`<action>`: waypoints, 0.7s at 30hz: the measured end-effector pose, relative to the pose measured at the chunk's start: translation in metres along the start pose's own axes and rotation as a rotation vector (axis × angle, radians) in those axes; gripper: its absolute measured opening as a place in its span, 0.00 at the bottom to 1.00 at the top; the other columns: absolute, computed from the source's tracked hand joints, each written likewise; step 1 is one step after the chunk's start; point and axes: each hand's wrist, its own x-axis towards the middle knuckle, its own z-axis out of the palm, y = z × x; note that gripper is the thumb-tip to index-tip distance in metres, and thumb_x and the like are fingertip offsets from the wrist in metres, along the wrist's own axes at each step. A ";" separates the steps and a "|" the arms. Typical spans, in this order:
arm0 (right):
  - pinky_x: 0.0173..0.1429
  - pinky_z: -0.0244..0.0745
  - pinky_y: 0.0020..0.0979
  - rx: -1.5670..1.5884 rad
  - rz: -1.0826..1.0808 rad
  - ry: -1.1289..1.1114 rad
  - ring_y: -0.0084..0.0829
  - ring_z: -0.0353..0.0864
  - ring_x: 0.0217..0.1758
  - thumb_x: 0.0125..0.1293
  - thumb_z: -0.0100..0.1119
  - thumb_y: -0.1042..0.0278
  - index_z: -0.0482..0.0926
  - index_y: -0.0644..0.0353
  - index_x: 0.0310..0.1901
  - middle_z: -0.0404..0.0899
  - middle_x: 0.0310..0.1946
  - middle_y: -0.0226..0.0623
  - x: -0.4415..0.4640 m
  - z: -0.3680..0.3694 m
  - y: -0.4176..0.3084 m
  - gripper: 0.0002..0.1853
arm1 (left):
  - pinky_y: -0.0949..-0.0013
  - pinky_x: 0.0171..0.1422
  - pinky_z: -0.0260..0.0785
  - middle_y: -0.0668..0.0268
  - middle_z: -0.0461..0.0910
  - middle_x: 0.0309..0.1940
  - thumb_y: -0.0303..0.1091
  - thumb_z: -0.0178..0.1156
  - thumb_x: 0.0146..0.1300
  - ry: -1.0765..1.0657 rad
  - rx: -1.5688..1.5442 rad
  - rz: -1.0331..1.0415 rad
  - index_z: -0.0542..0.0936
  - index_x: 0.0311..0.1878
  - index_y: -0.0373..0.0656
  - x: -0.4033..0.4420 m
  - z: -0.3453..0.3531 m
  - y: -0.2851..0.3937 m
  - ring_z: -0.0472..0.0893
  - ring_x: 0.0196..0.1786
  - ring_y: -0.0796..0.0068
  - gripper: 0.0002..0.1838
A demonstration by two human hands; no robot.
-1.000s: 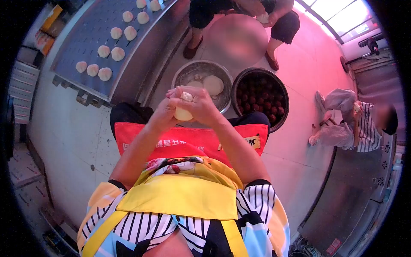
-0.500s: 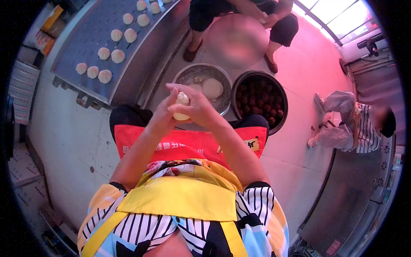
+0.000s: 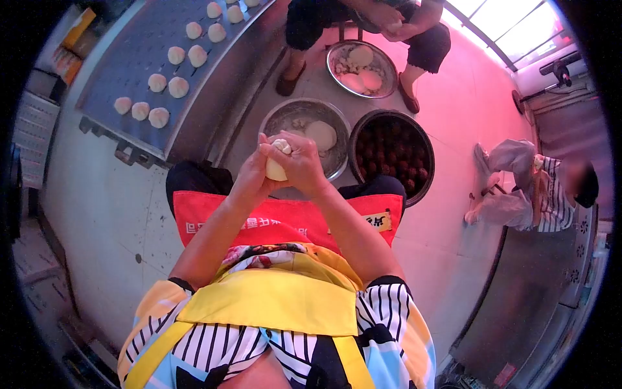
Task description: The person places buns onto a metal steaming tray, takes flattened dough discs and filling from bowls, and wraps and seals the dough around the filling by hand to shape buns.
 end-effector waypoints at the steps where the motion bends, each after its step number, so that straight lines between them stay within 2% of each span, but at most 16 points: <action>1: 0.45 0.73 0.25 -0.095 -0.200 0.008 0.26 0.79 0.37 0.55 0.66 0.64 0.78 0.63 0.47 0.79 0.32 0.40 0.004 -0.001 0.000 0.19 | 0.61 0.45 0.81 0.63 0.76 0.46 0.58 0.45 0.69 0.000 -0.036 -0.006 0.68 0.58 0.43 0.001 0.000 0.001 0.81 0.47 0.69 0.29; 3: 0.40 0.74 0.28 -0.319 -0.545 0.047 0.30 0.79 0.32 0.53 0.67 0.60 0.77 0.62 0.48 0.78 0.28 0.38 0.012 -0.007 -0.005 0.22 | 0.64 0.43 0.81 0.63 0.77 0.44 0.58 0.46 0.68 -0.034 -0.006 -0.044 0.69 0.57 0.42 -0.001 -0.002 0.011 0.82 0.45 0.70 0.29; 5: 0.35 0.75 0.31 -0.607 -0.782 0.159 0.34 0.79 0.27 0.52 0.68 0.56 0.77 0.60 0.45 0.76 0.23 0.35 0.015 -0.014 -0.026 0.22 | 0.65 0.42 0.81 0.63 0.77 0.44 0.59 0.46 0.68 -0.074 0.079 -0.039 0.69 0.56 0.41 0.003 -0.007 0.019 0.82 0.45 0.71 0.29; 7: 0.31 0.74 0.33 -0.815 -0.830 0.171 0.36 0.78 0.24 0.51 0.67 0.54 0.76 0.58 0.42 0.75 0.20 0.33 0.011 -0.019 -0.034 0.21 | 0.63 0.41 0.81 0.63 0.76 0.45 0.60 0.44 0.68 -0.107 0.219 0.000 0.70 0.55 0.42 0.005 -0.013 0.020 0.81 0.46 0.72 0.30; 10: 0.27 0.73 0.34 -0.942 -0.757 0.049 0.34 0.79 0.24 0.52 0.64 0.55 0.74 0.55 0.38 0.76 0.21 0.32 0.004 -0.022 -0.032 0.17 | 0.70 0.41 0.78 0.64 0.76 0.44 0.62 0.42 0.68 -0.029 0.384 0.078 0.70 0.55 0.41 0.010 -0.020 0.010 0.80 0.44 0.75 0.31; 13: 0.25 0.72 0.34 -0.994 -0.751 -0.030 0.33 0.80 0.24 0.54 0.62 0.59 0.72 0.55 0.35 0.77 0.22 0.32 0.008 -0.024 -0.036 0.13 | 0.72 0.46 0.74 0.64 0.75 0.44 0.63 0.41 0.68 0.093 0.359 0.306 0.69 0.55 0.41 0.012 -0.022 -0.001 0.78 0.44 0.78 0.31; 16: 0.25 0.73 0.34 -0.991 -0.730 -0.082 0.33 0.81 0.25 0.53 0.62 0.63 0.71 0.56 0.35 0.77 0.23 0.33 0.011 -0.024 -0.042 0.11 | 0.79 0.47 0.68 0.68 0.74 0.42 0.59 0.45 0.69 0.047 0.238 0.329 0.69 0.53 0.41 0.006 -0.015 0.004 0.74 0.44 0.84 0.28; 19: 0.26 0.73 0.34 -0.968 -0.783 -0.136 0.34 0.80 0.25 0.52 0.62 0.65 0.71 0.56 0.34 0.75 0.23 0.33 0.014 -0.025 -0.044 0.11 | 0.71 0.47 0.73 0.64 0.75 0.44 0.65 0.39 0.67 0.047 0.258 0.340 0.69 0.55 0.43 0.010 -0.018 0.005 0.78 0.44 0.77 0.33; 21: 0.27 0.74 0.34 -0.926 -0.819 -0.211 0.35 0.80 0.26 0.51 0.62 0.67 0.71 0.57 0.35 0.74 0.23 0.33 0.015 -0.029 -0.049 0.12 | 0.70 0.45 0.73 0.63 0.76 0.45 0.65 0.39 0.67 -0.024 -0.025 0.011 0.69 0.56 0.44 0.008 -0.015 0.022 0.78 0.43 0.75 0.33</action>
